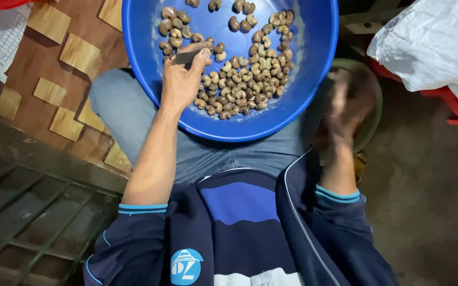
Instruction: The person sits on the floor with a blue basin of cashew nuts on their lap. They use a small knife to peel the outer skin off individual cashews, dropping the peeled nuts into a separate container to the right.
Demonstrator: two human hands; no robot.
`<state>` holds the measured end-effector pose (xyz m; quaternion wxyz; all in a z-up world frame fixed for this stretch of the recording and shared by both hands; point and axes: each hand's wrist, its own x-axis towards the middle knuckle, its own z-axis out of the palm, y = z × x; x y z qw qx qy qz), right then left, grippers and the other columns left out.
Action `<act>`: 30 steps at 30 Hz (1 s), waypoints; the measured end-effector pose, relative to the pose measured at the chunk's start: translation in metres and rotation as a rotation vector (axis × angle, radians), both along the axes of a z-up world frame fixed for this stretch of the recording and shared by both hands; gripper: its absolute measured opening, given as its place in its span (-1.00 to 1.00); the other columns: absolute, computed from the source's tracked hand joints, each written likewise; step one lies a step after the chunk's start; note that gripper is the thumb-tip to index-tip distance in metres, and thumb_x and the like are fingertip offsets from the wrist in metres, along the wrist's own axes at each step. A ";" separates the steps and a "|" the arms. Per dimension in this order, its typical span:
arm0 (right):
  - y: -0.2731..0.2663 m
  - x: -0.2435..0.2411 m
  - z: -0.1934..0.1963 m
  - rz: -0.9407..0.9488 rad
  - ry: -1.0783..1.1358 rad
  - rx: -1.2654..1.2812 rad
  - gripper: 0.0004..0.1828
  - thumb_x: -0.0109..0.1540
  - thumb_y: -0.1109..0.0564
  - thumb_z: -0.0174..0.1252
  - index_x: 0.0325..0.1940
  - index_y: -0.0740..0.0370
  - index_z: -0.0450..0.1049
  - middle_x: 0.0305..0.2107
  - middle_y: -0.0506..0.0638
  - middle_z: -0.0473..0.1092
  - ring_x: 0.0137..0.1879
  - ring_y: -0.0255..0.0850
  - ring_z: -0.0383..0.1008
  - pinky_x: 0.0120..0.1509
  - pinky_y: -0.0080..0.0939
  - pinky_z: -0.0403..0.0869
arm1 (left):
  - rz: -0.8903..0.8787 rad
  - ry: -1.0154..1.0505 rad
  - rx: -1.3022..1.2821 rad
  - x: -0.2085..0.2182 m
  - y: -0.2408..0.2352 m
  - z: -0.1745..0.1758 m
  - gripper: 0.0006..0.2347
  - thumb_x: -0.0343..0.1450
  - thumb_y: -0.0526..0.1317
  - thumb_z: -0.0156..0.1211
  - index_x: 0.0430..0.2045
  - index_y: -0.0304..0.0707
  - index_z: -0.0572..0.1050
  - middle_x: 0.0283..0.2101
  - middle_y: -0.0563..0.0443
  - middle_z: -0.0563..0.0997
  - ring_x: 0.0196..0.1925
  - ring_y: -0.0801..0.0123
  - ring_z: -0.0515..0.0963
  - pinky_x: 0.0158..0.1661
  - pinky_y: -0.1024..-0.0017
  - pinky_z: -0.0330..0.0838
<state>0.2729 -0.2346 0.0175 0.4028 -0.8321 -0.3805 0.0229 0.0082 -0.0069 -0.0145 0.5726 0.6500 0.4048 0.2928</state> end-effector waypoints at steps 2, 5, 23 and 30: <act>0.047 -0.031 0.024 0.169 0.057 -0.019 -0.78 0.44 0.13 0.15 0.03 0.38 0.49 -0.29 0.09 0.53 -0.31 -0.19 0.44 -0.23 -0.24 0.42 | 0.014 -0.012 0.025 0.000 -0.001 0.001 -0.74 0.54 -0.13 0.17 -0.05 -0.35 0.62 -0.33 -0.06 0.72 -0.24 0.39 0.73 -0.34 0.51 0.60; 0.100 -0.057 0.014 0.477 0.033 -0.149 -0.71 0.34 0.29 0.23 0.14 0.39 0.45 -0.16 0.18 0.57 -0.22 -0.07 0.58 -0.16 -0.14 0.52 | 0.035 -0.013 0.040 -0.001 -0.002 0.005 -0.70 0.54 -0.08 0.14 -0.05 -0.34 0.63 -0.32 -0.05 0.73 -0.23 0.37 0.73 -0.37 0.51 0.57; 0.153 -0.092 -0.053 0.582 0.412 -0.360 -0.62 0.25 0.24 0.21 0.14 0.31 0.38 -0.16 0.10 0.47 -0.23 -0.07 0.50 -0.22 -0.15 0.47 | 0.088 -0.064 -0.019 -0.001 -0.003 0.009 -0.74 0.51 -0.15 0.12 -0.08 -0.35 0.62 -0.33 0.09 0.72 -0.37 0.49 0.63 -0.36 0.56 0.51; 0.143 -0.087 -0.037 0.454 1.471 0.127 -0.53 0.34 0.25 0.23 0.32 0.31 0.32 -0.12 0.12 0.50 -0.24 -0.21 0.57 -0.19 -0.33 0.58 | -0.010 -0.275 -0.029 -0.002 0.000 0.018 -0.80 0.53 -0.25 0.17 -0.09 -0.42 0.62 -0.04 -0.02 0.70 -0.08 0.37 0.65 -0.05 0.49 0.56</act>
